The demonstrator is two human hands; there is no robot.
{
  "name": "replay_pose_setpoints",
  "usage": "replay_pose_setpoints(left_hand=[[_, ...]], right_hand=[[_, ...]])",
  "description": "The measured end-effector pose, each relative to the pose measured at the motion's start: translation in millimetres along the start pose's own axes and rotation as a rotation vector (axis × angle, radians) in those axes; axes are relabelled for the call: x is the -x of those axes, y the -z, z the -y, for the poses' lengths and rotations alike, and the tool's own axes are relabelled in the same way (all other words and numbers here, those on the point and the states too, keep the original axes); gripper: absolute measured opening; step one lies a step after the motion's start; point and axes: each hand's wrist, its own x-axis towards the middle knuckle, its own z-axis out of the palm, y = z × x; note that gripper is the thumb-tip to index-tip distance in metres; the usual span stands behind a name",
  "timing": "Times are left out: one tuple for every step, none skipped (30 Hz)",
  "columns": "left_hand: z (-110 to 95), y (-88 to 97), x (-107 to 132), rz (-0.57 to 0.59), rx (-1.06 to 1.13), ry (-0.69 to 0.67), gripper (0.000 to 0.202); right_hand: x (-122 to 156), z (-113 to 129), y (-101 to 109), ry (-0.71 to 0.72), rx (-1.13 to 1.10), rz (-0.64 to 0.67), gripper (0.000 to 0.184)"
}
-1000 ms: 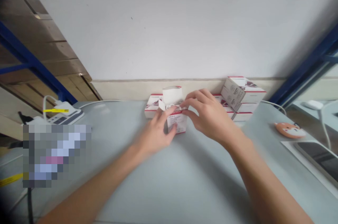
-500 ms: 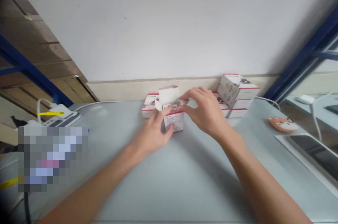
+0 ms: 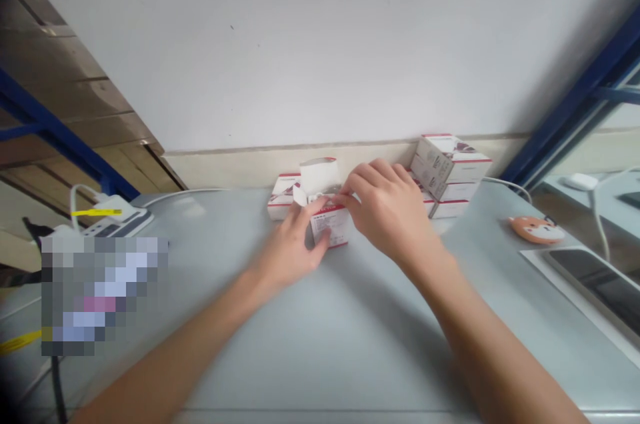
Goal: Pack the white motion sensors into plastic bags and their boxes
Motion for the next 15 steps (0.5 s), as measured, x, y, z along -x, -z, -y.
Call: replay_pose_setpoints(left_hand=[[-1,0.3,0,0.0,-0.003,0.004,0.061],[-1,0.4,0,0.001,0.001,0.005,0.061],[-1,0.2,0,0.001,0.01,0.004,0.06],[0,-0.3,0,0.003,0.024,0.001,0.06],[1,-1.4,0,0.006,0.046,-0.004,0.06],[3,-3.2,0,0.002,0.079,-0.009,0.061],[5,-5.5,0,-0.009,0.124,-0.009,0.064],[8,-8.2,1,-0.026,0.181,-0.001,0.069],[11,-11.1,0,-0.047,0.252,0.012,0.077],[14,-13.9,0,-0.065,0.332,0.031,0.086],[16,-16.4,0,-0.08,0.41,0.048,0.093],[19,-18.1,-1,-0.086,0.475,0.063,0.098],[20,-19.1,-2,-0.083,0.523,0.071,0.099],[21,-19.3,-3,-0.076,0.554,0.068,0.099],[22,-18.7,-4,-0.064,0.567,0.058,0.098]], right_hand=[[1,1,1,0.017,0.007,0.019,0.022],[1,1,2,0.029,0.001,0.038,0.023],[2,1,2,0.035,-0.015,0.059,0.025],[2,1,2,0.036,-0.039,0.076,0.026],[3,1,1,0.029,-0.068,0.091,0.026],[4,0,-1,0.011,-0.107,0.101,0.025],[5,-2,-4,-0.022,-0.158,0.1,0.02],[6,-4,-8,-0.07,-0.223,0.088,0.016],[7,-5,-14,-0.132,-0.304,0.064,0.021],[9,-7,-20,-0.201,-0.395,0.035,0.032],[10,-8,-26,-0.271,-0.487,0.006,0.042],[11,-9,-32,-0.333,-0.567,-0.023,0.047],[12,-9,-37,-0.374,-0.625,-0.042,0.048],[13,-9,-40,-0.388,-0.665,-0.046,0.046],[14,-8,-42,-0.381,-0.687,-0.038,0.041]])
